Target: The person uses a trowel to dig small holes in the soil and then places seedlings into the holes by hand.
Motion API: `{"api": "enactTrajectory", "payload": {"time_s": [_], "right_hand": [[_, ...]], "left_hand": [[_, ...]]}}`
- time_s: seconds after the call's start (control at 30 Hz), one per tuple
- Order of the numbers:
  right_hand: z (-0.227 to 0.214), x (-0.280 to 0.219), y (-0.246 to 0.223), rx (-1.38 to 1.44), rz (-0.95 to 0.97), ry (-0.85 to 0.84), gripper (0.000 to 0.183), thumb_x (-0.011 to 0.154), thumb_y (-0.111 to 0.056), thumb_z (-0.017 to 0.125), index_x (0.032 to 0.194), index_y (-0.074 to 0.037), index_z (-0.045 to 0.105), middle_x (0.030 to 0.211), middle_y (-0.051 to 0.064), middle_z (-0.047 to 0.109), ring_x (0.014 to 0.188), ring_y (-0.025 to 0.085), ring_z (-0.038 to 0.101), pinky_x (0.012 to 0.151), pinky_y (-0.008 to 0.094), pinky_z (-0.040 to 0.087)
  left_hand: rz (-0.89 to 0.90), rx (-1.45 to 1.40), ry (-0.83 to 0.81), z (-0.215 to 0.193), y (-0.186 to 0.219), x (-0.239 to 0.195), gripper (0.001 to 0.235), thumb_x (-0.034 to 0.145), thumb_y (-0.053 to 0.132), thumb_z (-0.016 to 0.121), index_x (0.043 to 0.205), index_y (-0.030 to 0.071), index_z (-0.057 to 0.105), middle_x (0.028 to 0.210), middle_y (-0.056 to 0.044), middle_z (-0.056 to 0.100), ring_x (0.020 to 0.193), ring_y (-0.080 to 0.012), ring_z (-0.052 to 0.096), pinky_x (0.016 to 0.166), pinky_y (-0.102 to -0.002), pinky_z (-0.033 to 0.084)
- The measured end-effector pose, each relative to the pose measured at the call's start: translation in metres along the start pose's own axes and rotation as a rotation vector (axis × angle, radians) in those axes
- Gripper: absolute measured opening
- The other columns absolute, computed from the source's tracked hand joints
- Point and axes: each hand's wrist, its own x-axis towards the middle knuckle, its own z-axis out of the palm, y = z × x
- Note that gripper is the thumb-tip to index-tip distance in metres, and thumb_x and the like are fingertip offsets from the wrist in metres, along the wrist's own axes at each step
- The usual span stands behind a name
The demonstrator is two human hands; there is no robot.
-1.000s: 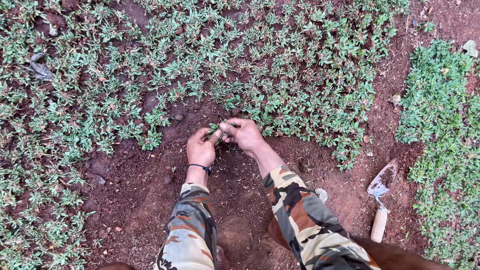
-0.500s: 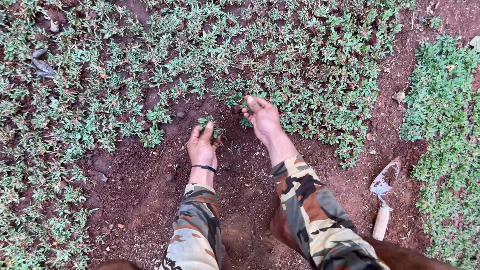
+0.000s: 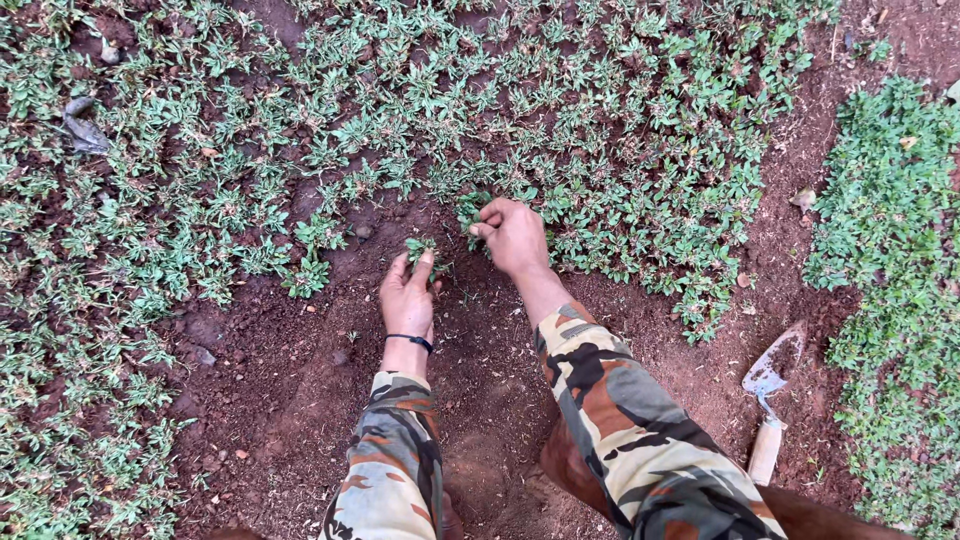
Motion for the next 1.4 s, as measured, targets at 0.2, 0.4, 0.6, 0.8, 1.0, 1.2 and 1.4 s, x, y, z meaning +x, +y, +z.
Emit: {"api": "enactTrajectory", "payload": {"time_s": [0.2,0.4,0.6,0.8,1.0,1.2,1.4], "right_hand": [[-0.007,-0.003,-0.02,-0.097,0.152,-0.009,0.027,0.072,-0.03,0.087,0.083,-0.018,0.066,0.079,-0.003,0.065,0.09,0.023,0.068,0.084,0.041,0.054],[-0.029,-0.024,-0.05,0.164,0.081,-0.036,0.024,0.081,-0.034,0.081,0.094,-0.017,0.07,0.085,0.003,0.066,0.092,0.023,0.068,0.086,0.04,0.053],[-0.035,-0.037,-0.062,0.167,-0.114,-0.377,0.017,0.082,-0.022,0.076,0.09,-0.009,0.07,0.077,0.009,0.064,0.078,0.022,0.063,0.076,0.041,0.049],[-0.023,-0.015,-0.037,0.261,-0.019,-0.197,0.015,0.085,-0.029,0.077,0.096,-0.018,0.074,0.078,0.003,0.066,0.077,0.018,0.064,0.078,0.035,0.05],[-0.007,0.011,-0.05,0.028,-0.039,-0.147,0.032,0.078,-0.026,0.079,0.108,-0.024,0.067,0.084,-0.004,0.073,0.091,0.019,0.07,0.086,0.036,0.053],[0.015,0.02,-0.048,-0.296,-0.051,-0.119,0.014,0.081,-0.032,0.075,0.094,-0.034,0.07,0.091,-0.007,0.067,0.098,0.019,0.067,0.087,0.038,0.055],[0.007,0.008,-0.061,-0.199,0.007,-0.096,0.014,0.083,-0.032,0.075,0.094,-0.028,0.068,0.095,-0.003,0.056,0.1,0.024,0.065,0.091,0.043,0.054]], "left_hand": [[-0.005,-0.042,0.009,-0.002,0.004,-0.003,0.026,0.087,0.009,0.069,0.113,0.012,0.066,0.095,-0.004,0.06,0.082,-0.012,0.062,0.07,-0.022,0.059],[0.031,-0.008,-0.045,0.011,0.006,-0.002,0.035,0.086,0.005,0.072,0.12,0.011,0.067,0.1,-0.004,0.064,0.086,-0.011,0.061,0.076,-0.022,0.059],[-0.018,-0.134,-0.124,0.015,-0.001,-0.002,0.048,0.085,-0.009,0.068,0.129,0.01,0.059,0.108,-0.013,0.069,0.092,-0.0182,0.069,0.082,-0.031,0.062],[-0.046,-0.159,-0.158,0.002,-0.016,0.007,0.046,0.085,-0.011,0.066,0.127,0.004,0.056,0.107,-0.022,0.069,0.095,-0.0278,0.071,0.084,-0.037,0.061],[-0.104,-0.046,-0.12,-0.016,-0.032,0.013,0.025,0.093,0.002,0.061,0.117,0.011,0.064,0.104,-0.011,0.073,0.086,-0.0206,0.073,0.076,-0.034,0.063],[-0.05,-0.052,-0.066,-0.027,-0.022,0.015,0.025,0.091,0.0,0.065,0.113,0.011,0.068,0.095,-0.011,0.068,0.082,-0.0237,0.072,0.072,-0.035,0.065],[-0.068,-0.097,-0.057,-0.028,-0.034,0.023,0.026,0.09,0.0,0.066,0.115,0.007,0.068,0.093,-0.012,0.065,0.085,-0.0279,0.073,0.075,-0.038,0.065]]}}
